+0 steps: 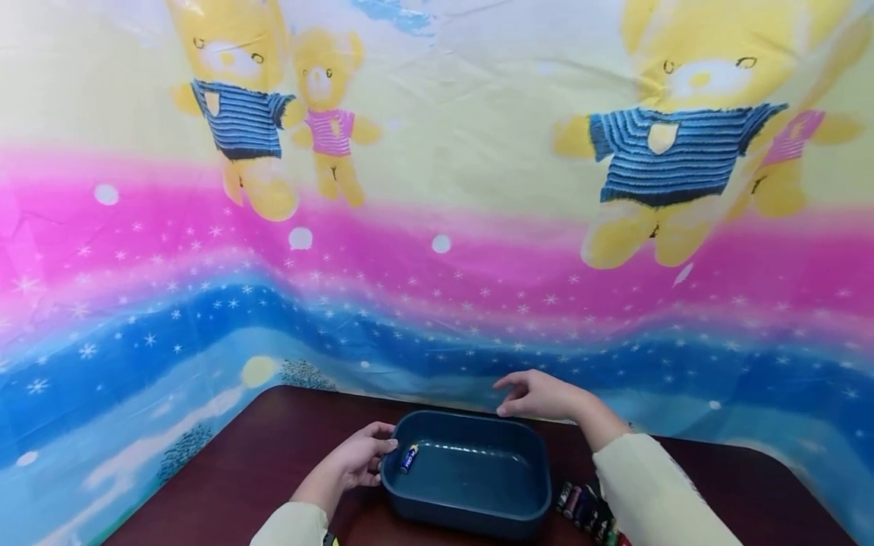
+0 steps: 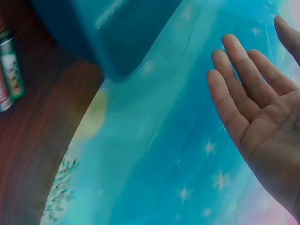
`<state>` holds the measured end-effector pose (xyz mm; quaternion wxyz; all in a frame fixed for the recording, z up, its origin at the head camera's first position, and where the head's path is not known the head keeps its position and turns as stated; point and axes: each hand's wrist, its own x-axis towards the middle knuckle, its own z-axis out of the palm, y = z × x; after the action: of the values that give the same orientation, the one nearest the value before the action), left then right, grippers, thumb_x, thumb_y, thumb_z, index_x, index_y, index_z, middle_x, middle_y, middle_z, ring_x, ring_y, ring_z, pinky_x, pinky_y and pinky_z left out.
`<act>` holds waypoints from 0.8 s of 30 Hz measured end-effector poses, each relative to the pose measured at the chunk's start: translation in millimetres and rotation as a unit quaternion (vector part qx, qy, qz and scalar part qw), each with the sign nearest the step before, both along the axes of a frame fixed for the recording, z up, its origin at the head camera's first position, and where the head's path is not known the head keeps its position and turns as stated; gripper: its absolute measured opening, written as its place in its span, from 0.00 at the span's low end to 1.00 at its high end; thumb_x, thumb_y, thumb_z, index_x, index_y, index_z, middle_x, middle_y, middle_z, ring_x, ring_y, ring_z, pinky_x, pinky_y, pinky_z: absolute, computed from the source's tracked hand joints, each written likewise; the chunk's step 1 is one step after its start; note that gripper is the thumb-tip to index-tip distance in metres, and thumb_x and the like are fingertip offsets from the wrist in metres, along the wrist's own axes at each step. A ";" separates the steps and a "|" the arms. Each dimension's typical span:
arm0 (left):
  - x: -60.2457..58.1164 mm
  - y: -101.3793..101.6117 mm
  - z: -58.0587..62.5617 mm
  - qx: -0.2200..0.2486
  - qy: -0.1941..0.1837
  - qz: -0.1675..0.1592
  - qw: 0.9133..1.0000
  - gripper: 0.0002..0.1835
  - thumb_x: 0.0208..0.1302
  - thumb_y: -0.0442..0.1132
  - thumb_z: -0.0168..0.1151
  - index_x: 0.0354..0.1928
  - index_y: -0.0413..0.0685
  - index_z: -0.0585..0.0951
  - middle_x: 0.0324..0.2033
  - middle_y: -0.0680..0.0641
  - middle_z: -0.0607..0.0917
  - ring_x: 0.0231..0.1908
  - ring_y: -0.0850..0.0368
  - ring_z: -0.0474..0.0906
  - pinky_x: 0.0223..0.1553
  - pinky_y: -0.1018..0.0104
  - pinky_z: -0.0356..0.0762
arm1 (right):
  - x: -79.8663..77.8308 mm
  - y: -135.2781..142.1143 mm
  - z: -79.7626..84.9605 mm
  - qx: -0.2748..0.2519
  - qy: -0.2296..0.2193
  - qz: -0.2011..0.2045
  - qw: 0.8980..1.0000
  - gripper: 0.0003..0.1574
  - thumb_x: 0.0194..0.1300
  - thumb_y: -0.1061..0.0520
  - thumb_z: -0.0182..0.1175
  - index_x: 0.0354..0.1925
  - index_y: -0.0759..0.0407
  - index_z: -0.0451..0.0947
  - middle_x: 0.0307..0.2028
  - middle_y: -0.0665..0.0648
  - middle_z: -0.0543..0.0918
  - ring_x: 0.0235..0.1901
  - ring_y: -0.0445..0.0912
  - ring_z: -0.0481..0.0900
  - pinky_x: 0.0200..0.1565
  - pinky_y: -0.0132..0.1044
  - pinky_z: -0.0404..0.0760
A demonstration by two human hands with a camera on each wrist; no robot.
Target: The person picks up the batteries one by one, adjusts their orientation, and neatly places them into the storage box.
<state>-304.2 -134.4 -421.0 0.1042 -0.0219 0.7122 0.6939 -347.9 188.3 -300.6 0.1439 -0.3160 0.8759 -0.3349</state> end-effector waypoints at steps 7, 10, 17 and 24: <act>2.0 -8.0 -0.1 0.012 -0.012 -0.005 1.000 0.20 0.66 0.38 0.54 0.58 0.43 0.67 0.28 0.45 0.74 0.22 0.59 0.68 0.22 0.70 0.73 | 16.1 46.7 -20.0 -0.024 0.006 -0.035 0.999 0.31 0.62 0.52 0.60 0.58 0.70 0.67 0.42 0.57 0.79 0.42 0.51 0.76 0.40 0.43 0.77; 2.7 -11.3 -1.7 0.017 -0.017 -0.008 1.000 0.20 0.67 0.38 0.54 0.59 0.43 0.66 0.27 0.46 0.74 0.21 0.59 0.68 0.23 0.70 0.74 | 22.3 66.6 -34.2 -0.023 0.000 -0.045 0.999 0.32 0.61 0.53 0.61 0.56 0.73 0.68 0.41 0.59 0.79 0.41 0.52 0.76 0.37 0.43 0.78; 1.9 -13.5 -1.9 0.026 -0.016 -0.010 0.999 0.21 0.67 0.39 0.54 0.59 0.44 0.66 0.26 0.47 0.75 0.20 0.60 0.69 0.22 0.71 0.75 | 33.7 103.5 -59.3 0.004 0.002 -0.075 0.997 0.30 0.60 0.52 0.61 0.51 0.75 0.71 0.40 0.59 0.79 0.39 0.53 0.77 0.35 0.42 0.77; -0.5 -11.6 -0.6 0.025 -0.018 -0.012 0.999 0.21 0.67 0.39 0.54 0.59 0.44 0.66 0.26 0.47 0.74 0.21 0.60 0.69 0.23 0.71 0.74 | 40.6 120.7 -72.7 0.045 0.020 -0.091 0.995 0.29 0.57 0.52 0.64 0.48 0.75 0.73 0.37 0.59 0.80 0.37 0.53 0.77 0.35 0.43 0.77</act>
<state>-304.7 -146.0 -421.6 0.1255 -0.0231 0.6930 0.7096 -307.4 309.0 -373.3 0.1092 -0.2348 0.9179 -0.3006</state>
